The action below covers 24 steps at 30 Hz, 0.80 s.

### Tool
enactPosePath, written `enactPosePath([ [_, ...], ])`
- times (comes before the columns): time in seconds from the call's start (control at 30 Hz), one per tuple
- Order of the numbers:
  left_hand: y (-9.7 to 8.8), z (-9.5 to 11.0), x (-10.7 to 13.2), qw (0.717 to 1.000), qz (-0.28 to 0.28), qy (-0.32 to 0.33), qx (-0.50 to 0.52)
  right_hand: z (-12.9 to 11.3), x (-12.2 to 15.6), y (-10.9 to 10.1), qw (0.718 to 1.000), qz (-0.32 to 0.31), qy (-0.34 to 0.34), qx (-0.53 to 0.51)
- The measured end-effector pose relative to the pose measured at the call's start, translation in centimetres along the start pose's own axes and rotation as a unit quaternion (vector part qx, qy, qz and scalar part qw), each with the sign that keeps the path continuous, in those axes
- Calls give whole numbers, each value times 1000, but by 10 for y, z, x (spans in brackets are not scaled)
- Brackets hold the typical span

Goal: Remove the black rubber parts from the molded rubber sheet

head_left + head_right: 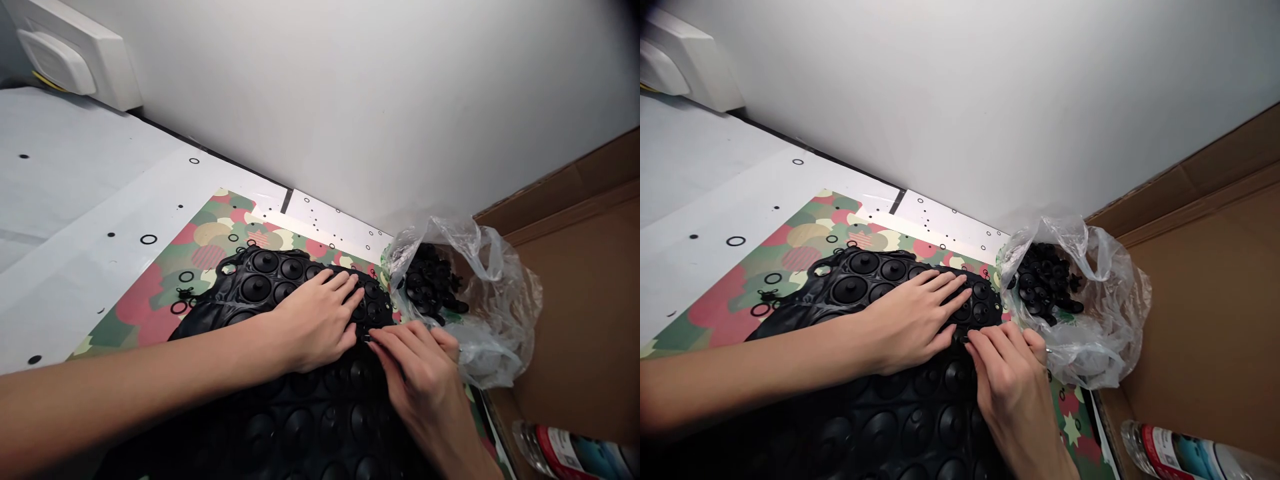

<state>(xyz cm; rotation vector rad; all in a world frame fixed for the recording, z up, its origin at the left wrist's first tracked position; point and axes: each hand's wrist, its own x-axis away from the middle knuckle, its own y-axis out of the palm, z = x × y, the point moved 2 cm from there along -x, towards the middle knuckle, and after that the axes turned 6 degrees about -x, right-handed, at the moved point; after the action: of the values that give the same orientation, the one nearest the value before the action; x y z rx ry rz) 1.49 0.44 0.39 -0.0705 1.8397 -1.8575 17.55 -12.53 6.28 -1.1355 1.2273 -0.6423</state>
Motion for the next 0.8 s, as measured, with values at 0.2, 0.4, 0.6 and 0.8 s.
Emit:
enactPosePath([
  [0.2, 1, 1, -2, 1000, -8, 3, 3, -3, -1, 2, 1000, -3, -10, 25],
  [0.4, 0, 1, -3, 1000, -17, -2, 1, -6, -4, 4, 999, -16, 25, 32],
  [0.6, -1, 1, -2, 1000, -18, -5, 8, -11, -12, 3, 998, -22, 57, 13],
  [0.8, -1, 2, -2, 1000, -15, -2, 14, -14, -14, 4, 996, -32, 83, -3],
])
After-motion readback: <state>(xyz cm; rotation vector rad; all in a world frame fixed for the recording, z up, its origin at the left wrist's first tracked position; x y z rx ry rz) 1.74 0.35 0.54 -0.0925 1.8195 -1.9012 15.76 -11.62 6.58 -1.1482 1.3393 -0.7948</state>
